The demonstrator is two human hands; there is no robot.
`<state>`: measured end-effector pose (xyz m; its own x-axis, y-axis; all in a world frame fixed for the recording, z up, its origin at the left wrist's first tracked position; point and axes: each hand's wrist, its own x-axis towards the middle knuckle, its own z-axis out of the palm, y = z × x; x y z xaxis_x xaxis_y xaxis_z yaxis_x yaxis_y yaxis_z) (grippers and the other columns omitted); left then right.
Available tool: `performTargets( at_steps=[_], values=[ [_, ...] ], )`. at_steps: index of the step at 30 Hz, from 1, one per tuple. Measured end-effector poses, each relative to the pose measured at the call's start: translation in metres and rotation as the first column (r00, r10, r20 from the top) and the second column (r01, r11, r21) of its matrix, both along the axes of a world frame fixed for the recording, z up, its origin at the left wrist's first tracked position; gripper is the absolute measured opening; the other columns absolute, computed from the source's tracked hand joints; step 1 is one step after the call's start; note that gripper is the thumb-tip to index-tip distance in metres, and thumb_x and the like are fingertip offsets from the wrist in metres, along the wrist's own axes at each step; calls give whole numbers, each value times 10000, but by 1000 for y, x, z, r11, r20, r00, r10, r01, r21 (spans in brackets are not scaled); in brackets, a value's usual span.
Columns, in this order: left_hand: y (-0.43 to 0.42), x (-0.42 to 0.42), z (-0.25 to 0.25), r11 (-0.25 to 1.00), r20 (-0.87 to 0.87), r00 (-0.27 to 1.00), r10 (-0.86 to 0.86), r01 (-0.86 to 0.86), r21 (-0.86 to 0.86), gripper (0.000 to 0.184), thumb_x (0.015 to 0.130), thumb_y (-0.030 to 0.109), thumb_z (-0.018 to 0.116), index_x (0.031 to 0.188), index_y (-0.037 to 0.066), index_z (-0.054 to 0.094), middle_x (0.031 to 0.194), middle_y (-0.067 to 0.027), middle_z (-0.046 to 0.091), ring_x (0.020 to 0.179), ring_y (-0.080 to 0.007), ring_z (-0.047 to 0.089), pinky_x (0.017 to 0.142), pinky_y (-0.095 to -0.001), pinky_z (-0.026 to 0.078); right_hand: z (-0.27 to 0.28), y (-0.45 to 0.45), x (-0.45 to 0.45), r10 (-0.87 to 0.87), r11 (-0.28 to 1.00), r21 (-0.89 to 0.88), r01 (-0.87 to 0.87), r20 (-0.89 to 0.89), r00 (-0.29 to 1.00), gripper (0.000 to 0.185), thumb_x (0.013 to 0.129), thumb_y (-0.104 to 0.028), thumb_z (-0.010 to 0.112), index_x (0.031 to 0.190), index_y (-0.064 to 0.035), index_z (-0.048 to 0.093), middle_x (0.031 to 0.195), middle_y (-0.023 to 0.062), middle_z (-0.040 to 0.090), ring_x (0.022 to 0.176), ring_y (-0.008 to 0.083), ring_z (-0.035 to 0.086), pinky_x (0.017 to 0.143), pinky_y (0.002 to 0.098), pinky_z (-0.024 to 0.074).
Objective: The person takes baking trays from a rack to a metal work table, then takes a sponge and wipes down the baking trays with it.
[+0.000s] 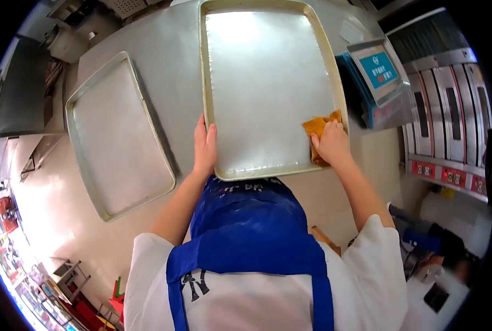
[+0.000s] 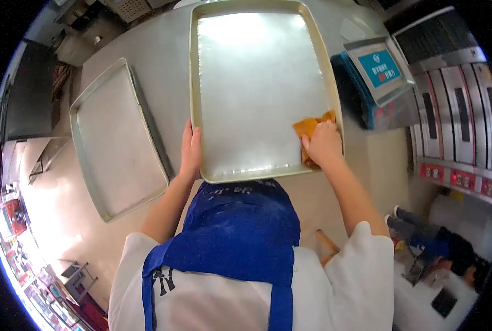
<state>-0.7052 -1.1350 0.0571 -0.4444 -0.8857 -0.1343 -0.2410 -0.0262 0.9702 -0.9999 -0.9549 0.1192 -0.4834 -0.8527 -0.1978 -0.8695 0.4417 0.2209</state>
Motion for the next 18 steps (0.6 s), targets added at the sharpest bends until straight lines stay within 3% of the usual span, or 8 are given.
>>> performTargets(
  at_steps=[2, 6, 8, 9, 13, 14, 16, 18],
  values=[
    [3, 5, 2, 994, -94, 996, 8, 2, 106, 544, 1026, 247, 427, 1475, -47, 339, 1408, -230, 453, 1312, -327, 438, 1117, -390, 320, 26, 7, 21, -219, 971, 132, 198, 164, 962, 451, 903, -403, 588, 909, 33, 701, 973, 214, 689, 936, 355, 667, 774, 443, 537],
    [9, 48, 0, 982, -126, 982, -138, 153, 112, 542, 1038, 276, 413, 1462, -58, 368, 1425, -241, 468, 1335, -337, 437, 1131, -388, 310, -2, 20, 37, -237, 957, 180, 227, 32, 971, 396, 905, -357, 539, 807, -22, 727, 812, 169, 705, 780, 345, 697, 708, 468, 545],
    [10, 85, -41, 940, 92, 935, -343, 341, 30, 543, 1053, 329, 378, 1433, -56, 424, 1445, -244, 476, 1365, -345, 425, 1143, -390, 302, -12, 17, 38, -125, 965, 232, 120, 7, 992, 359, 883, -308, 522, 798, -32, 734, 797, 173, 710, 782, 334, 704, 715, 475, 547],
    [16, 97, -32, 942, 141, 932, -335, 325, 89, 565, 1064, 382, 336, 1408, -46, 468, 1456, -232, 478, 1386, -335, 411, 1149, -389, 298, -9, 6, 51, -110, 968, 228, 106, 4, 994, 359, 883, -308, 522, 798, -32, 734, 797, 173, 710, 782, 334, 704, 715, 475, 547],
    [24, 130, -42, 886, 171, 875, -453, 419, 201, 609, 1079, 439, 245, 1434, -11, 450, 1433, -213, 493, 1334, -316, 457, 1141, -398, 322, 22, -64, 157, 246, 923, 197, -329, 355, 902, 215, 800, -200, 591, 766, -53, 744, 789, 169, 720, 759, 325, 716, 651, 466, 558],
    [25, 132, -40, 890, 172, 880, -443, 409, 201, 609, 1079, 439, 245, 1434, -11, 450, 1433, -213, 493, 1334, -316, 457, 1141, -398, 322, 13, -77, 181, 278, 920, 158, -358, 380, 882, 190, 800, -181, 598, 773, -65, 747, 801, 157, 724, 770, 318, 718, 630, 457, 560],
    [23, 133, -29, 862, 162, 848, -504, 485, 143, 598, 1079, 437, 250, 1433, 2, 457, 1435, -202, 495, 1338, -302, 455, 1133, -388, 334, 12, -103, 222, 211, 960, 68, -273, 471, 857, 236, 844, -205, 561, 798, -76, 753, 819, 151, 725, 776, 358, 705, 671, 475, 559],
    [22, 132, -15, 857, 150, 846, -512, 491, 157, 591, 1077, 433, 263, 1432, 3, 461, 1444, -195, 490, 1339, -298, 454, 1135, -381, 330, -4, -109, 225, 52, 998, -52, -26, 581, 813, 298, 875, -220, 514, 818, -41, 745, 842, 190, 719, 772, 411, 682, 683, 483, 541]
  ],
)
